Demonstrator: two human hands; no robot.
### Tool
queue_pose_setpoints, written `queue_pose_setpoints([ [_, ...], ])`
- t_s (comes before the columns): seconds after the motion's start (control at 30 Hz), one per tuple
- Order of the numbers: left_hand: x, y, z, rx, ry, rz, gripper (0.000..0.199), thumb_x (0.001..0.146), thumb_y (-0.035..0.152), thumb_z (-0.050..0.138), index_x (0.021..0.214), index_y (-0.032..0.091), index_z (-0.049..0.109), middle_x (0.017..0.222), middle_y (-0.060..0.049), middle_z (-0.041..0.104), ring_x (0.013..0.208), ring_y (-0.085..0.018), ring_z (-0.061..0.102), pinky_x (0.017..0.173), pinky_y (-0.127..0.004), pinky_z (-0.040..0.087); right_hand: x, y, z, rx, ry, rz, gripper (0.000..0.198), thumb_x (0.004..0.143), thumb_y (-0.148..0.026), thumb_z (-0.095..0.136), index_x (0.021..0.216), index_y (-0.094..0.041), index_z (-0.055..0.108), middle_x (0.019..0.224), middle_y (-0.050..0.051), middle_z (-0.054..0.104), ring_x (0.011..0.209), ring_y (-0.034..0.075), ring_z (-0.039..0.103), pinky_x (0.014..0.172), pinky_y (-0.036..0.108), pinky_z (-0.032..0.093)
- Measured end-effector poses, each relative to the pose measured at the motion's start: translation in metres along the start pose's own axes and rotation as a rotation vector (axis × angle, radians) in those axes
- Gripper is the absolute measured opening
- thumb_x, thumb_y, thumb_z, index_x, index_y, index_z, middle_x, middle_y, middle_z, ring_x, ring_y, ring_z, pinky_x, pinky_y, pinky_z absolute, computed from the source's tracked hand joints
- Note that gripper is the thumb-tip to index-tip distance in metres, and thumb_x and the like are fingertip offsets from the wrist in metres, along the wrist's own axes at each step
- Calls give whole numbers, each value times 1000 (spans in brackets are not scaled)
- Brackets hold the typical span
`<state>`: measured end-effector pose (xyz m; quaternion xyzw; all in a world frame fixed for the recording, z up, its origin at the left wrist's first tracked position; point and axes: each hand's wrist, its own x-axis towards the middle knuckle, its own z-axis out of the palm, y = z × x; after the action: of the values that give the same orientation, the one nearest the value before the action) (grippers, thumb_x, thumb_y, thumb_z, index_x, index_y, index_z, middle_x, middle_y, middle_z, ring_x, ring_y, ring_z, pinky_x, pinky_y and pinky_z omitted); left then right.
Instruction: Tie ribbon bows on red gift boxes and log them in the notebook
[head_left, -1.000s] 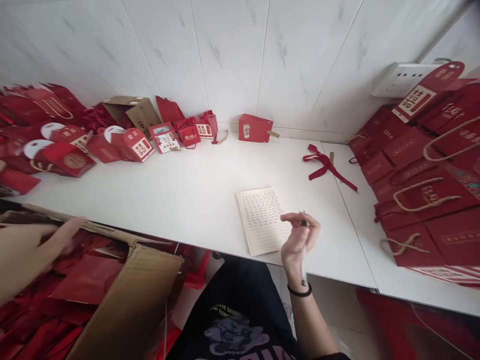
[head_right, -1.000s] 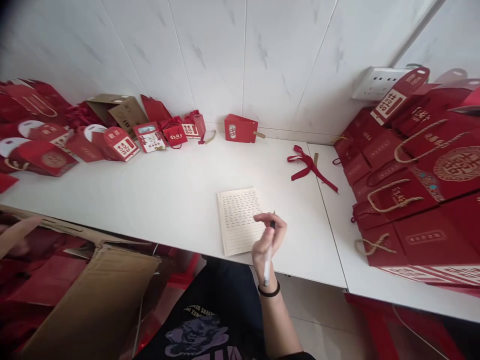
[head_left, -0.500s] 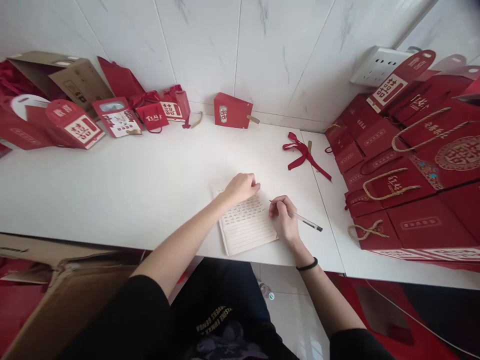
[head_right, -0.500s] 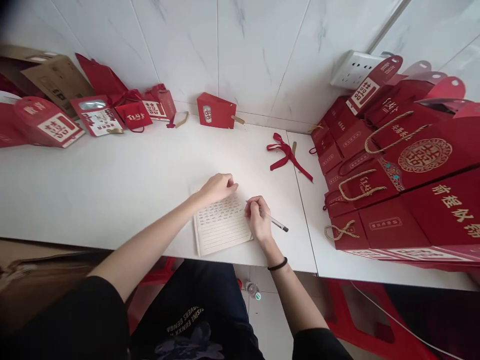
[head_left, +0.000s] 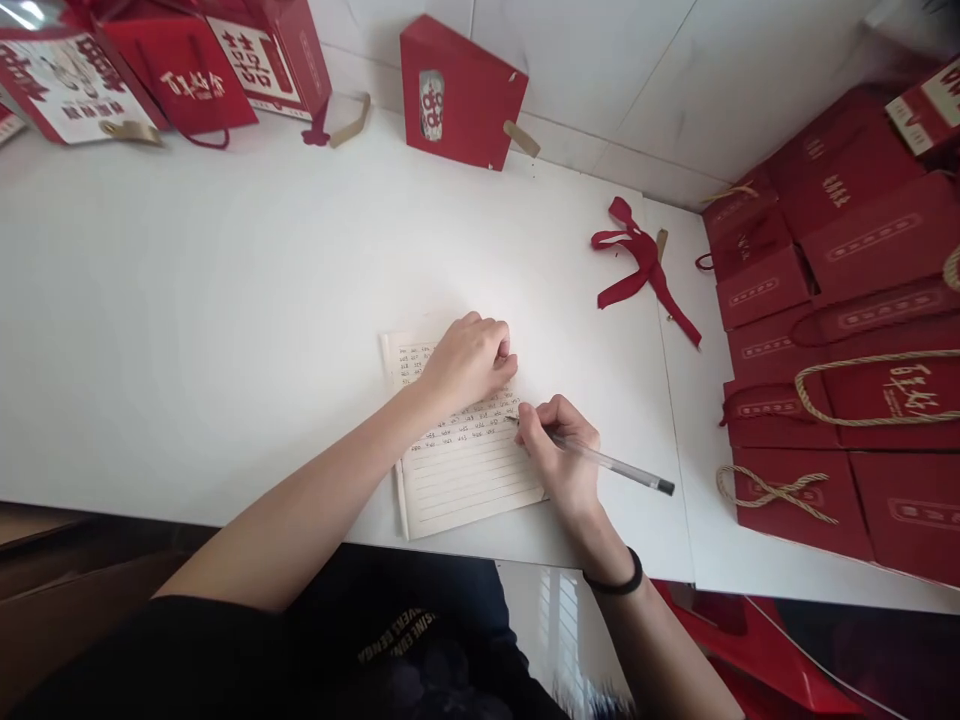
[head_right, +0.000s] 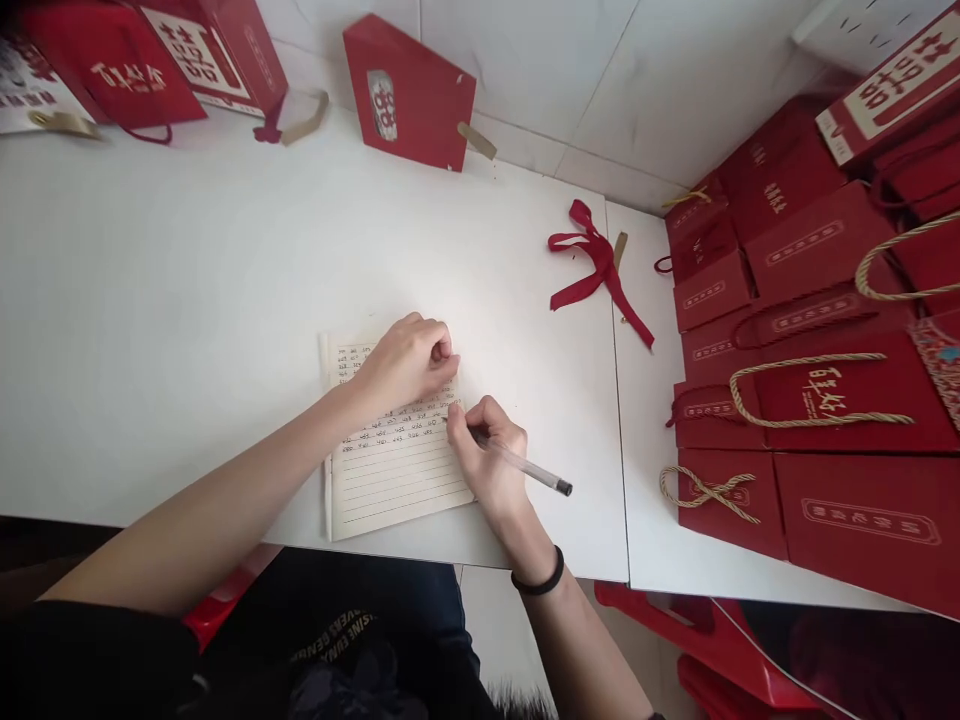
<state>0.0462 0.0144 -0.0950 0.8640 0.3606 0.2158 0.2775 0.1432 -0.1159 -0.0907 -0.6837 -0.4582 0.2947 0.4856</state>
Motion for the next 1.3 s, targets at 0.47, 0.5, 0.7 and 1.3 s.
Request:
queue_pose_setpoints([
  [0.47,-1,0,3,29,36,48,18,76,10,50,64,18,39,62,1,52,67,-15,42,67,-28,37,-1,-2,0,-145,-6,15,35,80,-28,50,54,-20,27,49,-6,28,46,9,25,44,22,22],
  [0.5,-1,0,2,29,32,46,18,76,10,50,64,18,39,62,1,53,68,-15,42,67,-28,37,-1,-2,0,-143,-10,20,35,80,-28,50,54,-20,28,48,-6,29,46,9,25,44,22,23],
  [0.7,-2,0,2,28,27,41,17,77,11,50,65,18,41,63,1,53,69,-15,42,67,-28,37,-2,-3,0,-146,16,37,34,79,-28,49,54,-20,27,48,-6,29,46,8,26,44,21,23],
  [1.3,-2,-1,2,31,18,43,16,78,12,50,66,18,42,64,0,53,69,-16,43,69,-29,38,-2,-3,-1,-66,70,55,35,79,-27,51,54,-20,27,47,-6,31,44,9,28,42,21,24],
])
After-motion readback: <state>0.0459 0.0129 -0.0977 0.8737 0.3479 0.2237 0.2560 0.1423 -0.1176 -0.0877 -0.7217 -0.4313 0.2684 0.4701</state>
